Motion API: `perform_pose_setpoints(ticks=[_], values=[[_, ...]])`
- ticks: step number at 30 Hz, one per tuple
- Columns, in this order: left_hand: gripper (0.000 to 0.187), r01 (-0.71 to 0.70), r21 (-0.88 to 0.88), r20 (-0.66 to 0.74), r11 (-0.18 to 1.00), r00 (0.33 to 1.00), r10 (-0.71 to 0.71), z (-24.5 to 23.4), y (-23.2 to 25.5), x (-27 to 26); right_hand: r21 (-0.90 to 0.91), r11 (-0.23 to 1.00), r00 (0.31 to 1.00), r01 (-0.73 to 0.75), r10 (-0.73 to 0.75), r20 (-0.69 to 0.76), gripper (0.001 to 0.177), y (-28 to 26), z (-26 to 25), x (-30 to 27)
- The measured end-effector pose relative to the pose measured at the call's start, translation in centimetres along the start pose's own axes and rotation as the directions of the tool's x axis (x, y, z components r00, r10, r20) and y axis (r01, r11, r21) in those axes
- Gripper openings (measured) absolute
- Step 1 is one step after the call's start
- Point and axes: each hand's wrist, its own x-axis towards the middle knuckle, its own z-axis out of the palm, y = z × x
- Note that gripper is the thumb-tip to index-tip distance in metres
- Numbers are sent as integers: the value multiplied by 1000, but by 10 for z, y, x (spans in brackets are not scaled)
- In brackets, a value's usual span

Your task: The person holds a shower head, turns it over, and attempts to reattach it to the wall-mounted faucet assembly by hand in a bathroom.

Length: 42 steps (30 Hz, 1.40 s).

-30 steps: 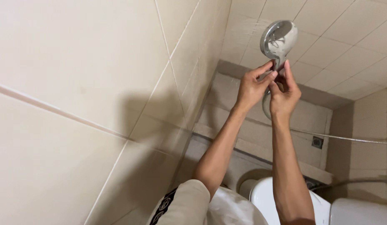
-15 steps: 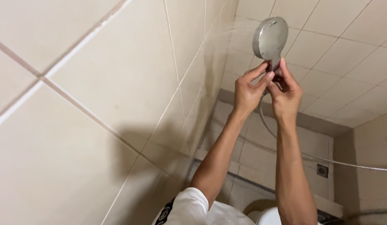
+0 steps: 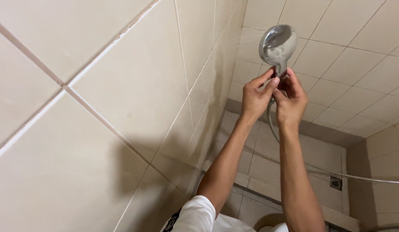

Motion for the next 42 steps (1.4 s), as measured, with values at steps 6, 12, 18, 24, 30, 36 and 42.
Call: perform_pose_setpoints(ticks=[6,12,18,24,30,36,42], values=[[43,32,18,64,999,997,-33,1,-8,0,117,993,998,-11,17,-52,53,-2,4,-6],[42,-13,76,46,997,999,10,5,-20,4,120,993,998,-22,29,-54,51,4,2,3],[43,18,1,35,1000,999,-18,13,-35,27,44,999,999,-4,6,-38,53,23,-2,28],[42,-42,20,16,999,999,41,27,-42,71,103,993,999,49,-48,-8,54,36,-1,78],[43,-54,45,1,998,999,54,40,-57,108,189,982,1000,9,-14,25,52,51,-3,121],[44,-47,15,-11,999,999,47,39,-87,124,52,998,999,20,-21,28,54,87,-4,143],[43,-45,7,15,999,999,45,48,-99,147,72,997,1000,-19,17,23,53,95,-8,166]])
